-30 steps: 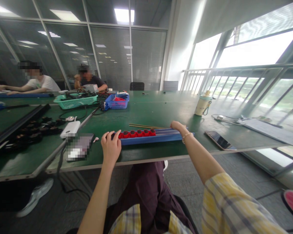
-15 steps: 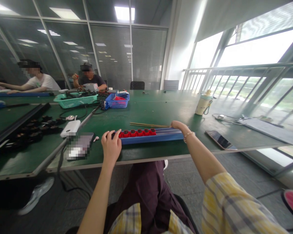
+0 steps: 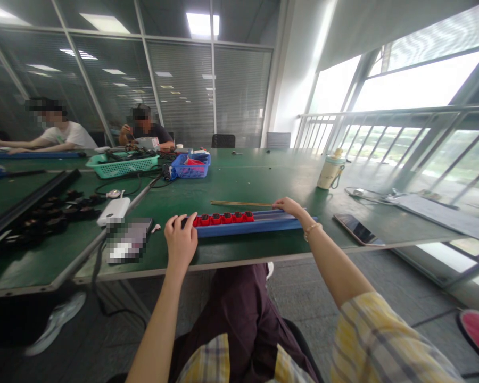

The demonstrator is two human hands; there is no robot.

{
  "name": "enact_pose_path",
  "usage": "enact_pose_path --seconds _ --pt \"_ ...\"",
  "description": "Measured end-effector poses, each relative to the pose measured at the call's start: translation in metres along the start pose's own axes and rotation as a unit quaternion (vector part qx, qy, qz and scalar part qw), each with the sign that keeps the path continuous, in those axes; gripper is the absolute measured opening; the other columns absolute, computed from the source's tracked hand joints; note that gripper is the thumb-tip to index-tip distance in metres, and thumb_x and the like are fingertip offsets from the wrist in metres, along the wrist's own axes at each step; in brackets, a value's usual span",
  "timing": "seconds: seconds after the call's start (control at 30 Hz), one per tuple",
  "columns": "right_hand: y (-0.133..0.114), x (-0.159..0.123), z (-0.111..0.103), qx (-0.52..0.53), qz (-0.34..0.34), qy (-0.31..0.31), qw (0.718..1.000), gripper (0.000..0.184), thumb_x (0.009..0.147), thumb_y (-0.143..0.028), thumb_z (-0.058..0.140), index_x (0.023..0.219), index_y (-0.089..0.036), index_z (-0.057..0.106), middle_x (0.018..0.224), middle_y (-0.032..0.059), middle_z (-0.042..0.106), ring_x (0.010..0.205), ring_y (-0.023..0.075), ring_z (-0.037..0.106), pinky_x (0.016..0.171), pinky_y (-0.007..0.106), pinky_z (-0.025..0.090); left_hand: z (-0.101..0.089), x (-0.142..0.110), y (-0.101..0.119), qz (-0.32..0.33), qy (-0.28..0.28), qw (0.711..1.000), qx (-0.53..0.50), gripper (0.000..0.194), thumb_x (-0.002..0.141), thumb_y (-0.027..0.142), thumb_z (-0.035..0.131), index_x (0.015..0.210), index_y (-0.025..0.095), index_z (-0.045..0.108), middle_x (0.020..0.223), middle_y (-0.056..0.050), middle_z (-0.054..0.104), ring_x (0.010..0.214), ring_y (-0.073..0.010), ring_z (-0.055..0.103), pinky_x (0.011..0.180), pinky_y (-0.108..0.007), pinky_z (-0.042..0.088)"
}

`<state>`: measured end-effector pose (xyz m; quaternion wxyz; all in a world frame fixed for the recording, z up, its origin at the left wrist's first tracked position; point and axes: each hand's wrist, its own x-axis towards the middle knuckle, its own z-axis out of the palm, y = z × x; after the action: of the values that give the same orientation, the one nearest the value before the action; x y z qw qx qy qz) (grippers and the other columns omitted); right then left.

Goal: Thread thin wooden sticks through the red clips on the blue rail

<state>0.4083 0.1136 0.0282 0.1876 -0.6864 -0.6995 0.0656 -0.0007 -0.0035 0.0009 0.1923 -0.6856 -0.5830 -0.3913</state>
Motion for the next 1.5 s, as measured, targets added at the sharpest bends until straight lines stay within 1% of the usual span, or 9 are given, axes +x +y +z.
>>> enact_pose_path --seconds 0.1,0.2,0.4,0.6,0.83,0.97,1.13,1.33,1.5 --pt "0.002 -0.003 0.001 0.000 0.009 -0.012 1.000 0.029 0.091 -0.038 0.055 0.090 -0.021 0.079 0.076 0.0022 0.073 0.076 0.0174 0.061 0.071 0.024 0.043 0.001 0.000 0.000 -0.001 0.001 1.000 -0.002 0.043 0.092 0.021 0.043 0.129 0.025 0.064 0.126 -0.013 0.059 0.125 -0.0317 0.039 0.110 -0.051 0.035" --pt "0.003 -0.003 0.002 -0.001 -0.014 0.010 1.000 0.030 0.093 -0.033 0.052 0.094 -0.020 0.078 0.084 0.0038 0.074 0.081 0.0185 0.063 0.074 0.025 0.043 0.001 0.000 0.000 -0.001 0.001 1.000 -0.001 0.043 0.092 0.021 0.043 0.129 0.025 0.064 0.126 -0.012 0.059 0.125 -0.0314 0.039 0.110 -0.051 0.035" --pt "-0.001 -0.011 0.002 -0.020 -0.073 0.130 0.989 0.031 0.097 -0.032 0.047 0.099 -0.022 0.076 0.104 0.0063 0.073 0.096 0.0207 0.062 0.086 0.028 0.040 0.001 0.000 -0.001 -0.002 0.001 1.000 -0.002 0.043 0.092 0.021 0.043 0.129 0.025 0.064 0.126 -0.012 0.059 0.125 -0.0318 0.039 0.109 -0.051 0.035" --pt "-0.008 -0.031 0.004 -0.051 -0.106 0.267 0.957 0.034 0.101 -0.036 0.041 0.102 -0.023 0.073 0.100 0.0086 0.071 0.102 0.0244 0.055 0.090 0.035 0.033 -0.001 0.000 -0.001 0.000 -0.003 1.000 0.007 0.043 0.092 0.022 0.042 0.130 0.025 0.064 0.126 -0.012 0.059 0.125 -0.0323 0.039 0.109 -0.052 0.036" --pt "-0.002 -0.052 0.019 -0.013 -0.052 0.348 0.936 0.033 0.099 -0.033 0.041 0.099 -0.023 0.072 0.099 0.0102 0.070 0.098 0.0271 0.053 0.090 0.039 0.033 0.000 0.001 0.001 0.002 -0.002 1.000 0.008 0.044 0.091 0.021 0.043 0.129 0.025 0.064 0.125 -0.012 0.060 0.124 -0.0317 0.040 0.108 -0.051 0.036" --pt "0.002 -0.055 0.020 0.062 -0.037 0.352 0.933 0.035 0.098 -0.035 0.040 0.094 -0.023 0.072 0.097 0.0085 0.070 0.094 0.0255 0.055 0.090 0.037 0.038 0.000 0.001 0.000 0.000 0.002 1.000 0.003 0.044 0.090 0.021 0.043 0.128 0.025 0.065 0.124 -0.012 0.060 0.124 -0.0318 0.040 0.108 -0.052 0.036" --pt "0.006 -0.061 0.019 0.155 -0.079 0.309 0.935 0.031 0.096 -0.038 0.044 0.088 -0.024 0.071 0.089 0.0065 0.070 0.086 0.0227 0.057 0.086 0.034 0.045 0.002 0.001 -0.002 -0.003 0.011 1.000 -0.015 0.050 0.091 0.021 0.041 0.140 0.016 0.053 0.122 -0.015 0.062 0.124 -0.0316 0.041 0.109 -0.050 0.035" --pt "-0.006 -0.074 0.030 0.155 -0.100 0.268 0.946 0.031 0.095 -0.039 0.046 0.085 -0.024 0.071 0.096 0.0055 0.072 0.094 0.0240 0.058 0.092 0.037 0.041 0.006 -0.001 -0.003 -0.013 0.013 1.000 -0.015 0.054 0.092 0.022 0.040 0.144 0.007 0.043 0.122 -0.019 0.062 0.126 -0.0325 0.041 0.110 -0.050 0.034" --pt "-0.019 -0.078 0.032 0.171 -0.117 0.277 0.938 0.030 0.095 -0.039 0.048 0.083 -0.024 0.072 0.092 0.0053 0.072 0.092 0.0235 0.057 0.089 0.036 0.042 0.007 -0.001 -0.002 -0.018 0.013 1.000 -0.021 0.053 0.092 0.023 0.039 0.142 0.006 0.044 0.123 -0.018 0.061 0.125 -0.0331 0.042 0.109 -0.051 0.034"
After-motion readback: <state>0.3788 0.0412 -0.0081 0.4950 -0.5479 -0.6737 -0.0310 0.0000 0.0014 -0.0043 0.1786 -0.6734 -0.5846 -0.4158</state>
